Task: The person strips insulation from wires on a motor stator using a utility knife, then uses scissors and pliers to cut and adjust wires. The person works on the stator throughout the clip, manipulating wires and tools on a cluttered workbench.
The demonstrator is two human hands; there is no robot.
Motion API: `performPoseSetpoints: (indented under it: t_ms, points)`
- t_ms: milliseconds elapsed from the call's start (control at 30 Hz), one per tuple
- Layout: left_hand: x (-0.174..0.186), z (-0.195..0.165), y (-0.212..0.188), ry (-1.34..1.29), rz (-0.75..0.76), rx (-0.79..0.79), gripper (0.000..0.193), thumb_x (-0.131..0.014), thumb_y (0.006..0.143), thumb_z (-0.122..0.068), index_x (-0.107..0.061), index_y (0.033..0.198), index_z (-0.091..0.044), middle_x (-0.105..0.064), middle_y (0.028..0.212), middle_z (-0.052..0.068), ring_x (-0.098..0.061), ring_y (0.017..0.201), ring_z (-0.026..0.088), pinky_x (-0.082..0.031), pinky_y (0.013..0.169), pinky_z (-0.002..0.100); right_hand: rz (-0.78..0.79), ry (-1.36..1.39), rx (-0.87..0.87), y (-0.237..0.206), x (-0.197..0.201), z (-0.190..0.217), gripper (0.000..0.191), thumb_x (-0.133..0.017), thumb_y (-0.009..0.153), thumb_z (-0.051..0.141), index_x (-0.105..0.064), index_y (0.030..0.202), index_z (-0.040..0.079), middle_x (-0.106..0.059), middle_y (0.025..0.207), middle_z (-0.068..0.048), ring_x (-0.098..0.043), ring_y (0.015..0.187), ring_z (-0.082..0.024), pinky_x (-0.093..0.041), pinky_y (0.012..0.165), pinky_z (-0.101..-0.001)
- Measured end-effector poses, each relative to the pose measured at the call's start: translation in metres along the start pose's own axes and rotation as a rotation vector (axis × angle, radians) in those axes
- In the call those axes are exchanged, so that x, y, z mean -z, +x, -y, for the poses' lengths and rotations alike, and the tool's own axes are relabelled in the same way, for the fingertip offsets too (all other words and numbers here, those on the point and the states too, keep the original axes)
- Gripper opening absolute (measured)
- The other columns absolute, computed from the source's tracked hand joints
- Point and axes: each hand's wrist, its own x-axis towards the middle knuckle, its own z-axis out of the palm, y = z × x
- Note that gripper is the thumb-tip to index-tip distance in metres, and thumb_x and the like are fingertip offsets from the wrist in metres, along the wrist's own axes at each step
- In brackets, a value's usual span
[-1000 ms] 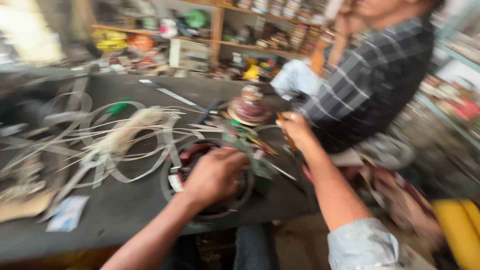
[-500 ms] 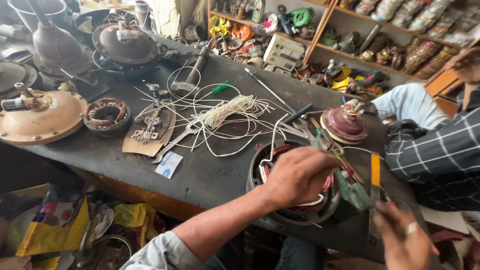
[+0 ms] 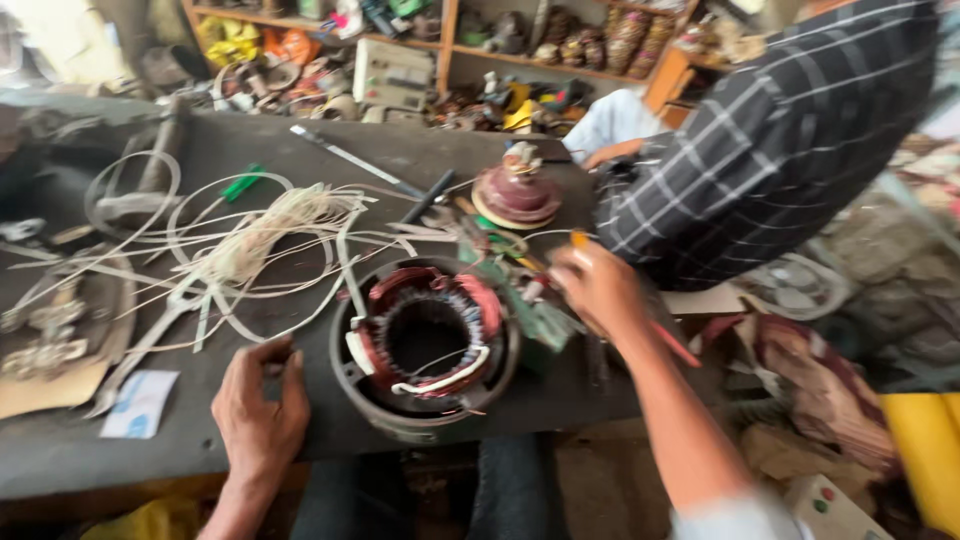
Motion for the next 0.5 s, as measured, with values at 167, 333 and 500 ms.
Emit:
performPoseSetpoints:
  t_ms: [167,333,500]
  points:
    - [-0.01,0.004,-0.006,0.024,0.002,0.009,0.02,-0.07,0.094,-0.009,-0.067,0.112,-0.004,-0.071,0.103,0.011,-0.07,0.096,0.028,-0.055,0.086,0.039,0.095,-0.308,-0.042,0.083,-0.023,0.012,0.025,-0.071,0.079,0.014,-0.078,0.103,0.014,-0.071,0.106,-0.015,-0.067,0.102,-0.037,-0.052,0.087,-0.0478]
    - [-0.009,0.006,-0.005,0.084,-0.034,0.001,0.018,-0.072,0.092,-0.011,-0.068,0.108,-0.005,-0.07,0.101,0.012,-0.067,0.098,0.031,-0.053,0.085,0.042,0.12,-0.266,-0.232,0.095,-0.026,0.018,0.02,-0.069,0.08,0.018,-0.082,0.094,0.022,-0.075,0.107,-0.011,-0.071,0.106,-0.034,-0.055,0.095,-0.0435]
    - [-0.013,0.008,-0.008,0.134,0.032,-0.049,0.017,-0.071,0.091,-0.009,-0.068,0.107,-0.005,-0.07,0.101,0.011,-0.067,0.099,0.031,-0.052,0.089,0.042,0.115,-0.084,0.264,0.08,-0.033,-0.006,0.033,-0.066,0.07,0.01,-0.079,0.099,0.02,-0.076,0.1,-0.013,-0.067,0.099,-0.038,-0.051,0.087,-0.0481]
